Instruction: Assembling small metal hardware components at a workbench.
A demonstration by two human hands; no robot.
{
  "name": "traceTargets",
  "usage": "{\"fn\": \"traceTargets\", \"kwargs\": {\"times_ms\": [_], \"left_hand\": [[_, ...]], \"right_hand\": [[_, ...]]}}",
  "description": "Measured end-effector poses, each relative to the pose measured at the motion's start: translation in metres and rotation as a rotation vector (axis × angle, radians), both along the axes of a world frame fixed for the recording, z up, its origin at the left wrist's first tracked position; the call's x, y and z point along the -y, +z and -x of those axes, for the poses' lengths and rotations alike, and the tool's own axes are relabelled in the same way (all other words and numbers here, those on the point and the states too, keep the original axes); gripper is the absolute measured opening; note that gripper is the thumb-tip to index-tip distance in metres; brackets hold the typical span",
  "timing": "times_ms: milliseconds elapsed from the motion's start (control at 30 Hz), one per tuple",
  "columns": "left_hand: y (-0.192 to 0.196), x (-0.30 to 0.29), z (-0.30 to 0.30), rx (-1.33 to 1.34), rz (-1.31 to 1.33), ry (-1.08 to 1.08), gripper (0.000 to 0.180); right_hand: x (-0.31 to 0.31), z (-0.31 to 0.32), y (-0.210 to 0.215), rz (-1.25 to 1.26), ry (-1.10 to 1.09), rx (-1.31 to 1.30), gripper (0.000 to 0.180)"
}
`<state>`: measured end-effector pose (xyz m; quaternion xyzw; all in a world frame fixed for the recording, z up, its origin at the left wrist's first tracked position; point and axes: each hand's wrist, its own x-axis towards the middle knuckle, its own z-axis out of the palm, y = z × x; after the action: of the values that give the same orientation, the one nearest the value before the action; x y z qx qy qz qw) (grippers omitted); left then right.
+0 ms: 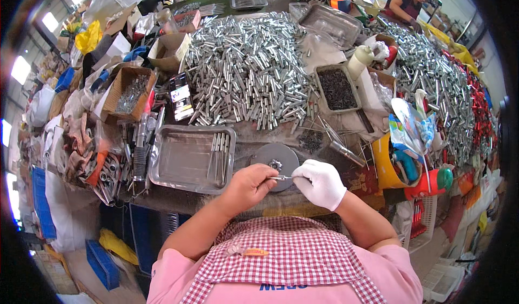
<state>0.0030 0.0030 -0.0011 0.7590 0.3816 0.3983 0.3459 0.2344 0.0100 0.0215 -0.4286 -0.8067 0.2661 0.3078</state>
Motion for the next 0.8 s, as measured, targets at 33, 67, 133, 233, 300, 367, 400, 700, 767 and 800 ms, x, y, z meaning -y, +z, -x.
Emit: {"fn": "traceTargets", "kwargs": {"times_ms": [33, 67, 133, 233, 300, 367, 400, 700, 767, 800], "left_hand": [[0.002, 0.000, -0.001, -0.024, -0.004, -0.013, 0.017], [0.002, 0.000, -0.003, -0.048, -0.008, -0.028, 0.017], [-0.004, 0.000, -0.008, -0.078, -0.040, -0.034, 0.016], [-0.015, 0.004, -0.010, -0.112, -0.087, -0.037, 0.014], [-0.022, 0.005, -0.009, -0.126, -0.021, -0.019, 0.017], [-0.030, 0.007, -0.008, -0.105, -0.032, 0.018, 0.016], [-0.034, 0.009, -0.007, -0.092, -0.040, 0.059, 0.016], [-0.038, 0.016, -0.008, -0.101, -0.066, 0.157, 0.013], [-0.041, 0.013, -0.009, -0.099, -0.084, 0.182, 0.013], [-0.040, 0.012, -0.008, -0.114, -0.117, 0.178, 0.013]], "right_hand": [[0.001, -0.001, -0.001, -0.015, 0.013, 0.024, 0.006], [0.002, -0.002, -0.003, -0.030, 0.024, 0.049, 0.007], [0.003, -0.001, -0.006, -0.080, 0.031, 0.102, 0.007], [0.005, -0.001, -0.018, -0.112, 0.038, 0.164, 0.008], [0.002, -0.002, -0.025, -0.054, 0.080, 0.087, 0.008], [-0.009, -0.009, -0.022, -0.010, 0.115, 0.132, 0.012], [-0.016, -0.015, -0.024, -0.009, 0.062, 0.077, 0.015], [-0.092, -0.025, -0.057, -0.084, 0.032, 0.603, 0.012], [-0.096, -0.018, -0.058, -0.029, 0.044, 0.639, 0.010], [-0.094, -0.018, -0.056, -0.021, 0.013, 0.604, 0.010]]}}
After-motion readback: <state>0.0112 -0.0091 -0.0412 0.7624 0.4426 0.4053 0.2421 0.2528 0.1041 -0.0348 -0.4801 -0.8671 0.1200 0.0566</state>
